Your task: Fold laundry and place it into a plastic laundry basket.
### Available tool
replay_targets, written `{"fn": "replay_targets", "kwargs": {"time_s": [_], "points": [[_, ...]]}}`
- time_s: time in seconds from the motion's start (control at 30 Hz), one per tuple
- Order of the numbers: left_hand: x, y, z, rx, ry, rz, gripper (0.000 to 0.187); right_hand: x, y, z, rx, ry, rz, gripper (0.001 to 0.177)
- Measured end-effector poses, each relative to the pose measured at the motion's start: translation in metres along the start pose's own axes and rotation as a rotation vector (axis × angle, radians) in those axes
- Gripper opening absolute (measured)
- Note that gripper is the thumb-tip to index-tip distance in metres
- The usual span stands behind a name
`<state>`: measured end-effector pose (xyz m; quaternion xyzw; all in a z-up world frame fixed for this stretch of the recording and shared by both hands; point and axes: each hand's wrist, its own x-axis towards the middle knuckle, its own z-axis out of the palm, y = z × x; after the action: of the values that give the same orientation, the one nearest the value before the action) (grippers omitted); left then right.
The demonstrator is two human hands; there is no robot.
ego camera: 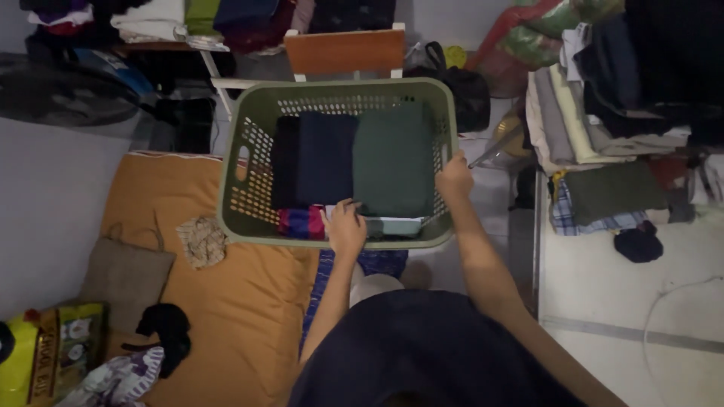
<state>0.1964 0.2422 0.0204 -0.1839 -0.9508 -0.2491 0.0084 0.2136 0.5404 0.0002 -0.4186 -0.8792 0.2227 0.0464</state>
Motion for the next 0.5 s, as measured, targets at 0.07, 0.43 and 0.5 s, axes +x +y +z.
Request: {"fn": "replay_targets", "kwargs": {"time_s": [0.07,0.43,0.5], "points": [[0.001,-0.012,0.013,-0.037,0.051,-0.017,0.031,0.001,-0.001,0.0,-0.002,-0.001,-0.002,0.059],[0.003,-0.019,0.024,-0.017,0.128,-0.057,0.021,-0.031,-0.026,-0.023,-0.159,0.41,-0.367,0.07],[0.004,-0.018,0.023,-0.028,0.085,-0.09,0.025,-0.03,-0.022,-0.02,-0.204,0.391,-0.468,0.058]]}}
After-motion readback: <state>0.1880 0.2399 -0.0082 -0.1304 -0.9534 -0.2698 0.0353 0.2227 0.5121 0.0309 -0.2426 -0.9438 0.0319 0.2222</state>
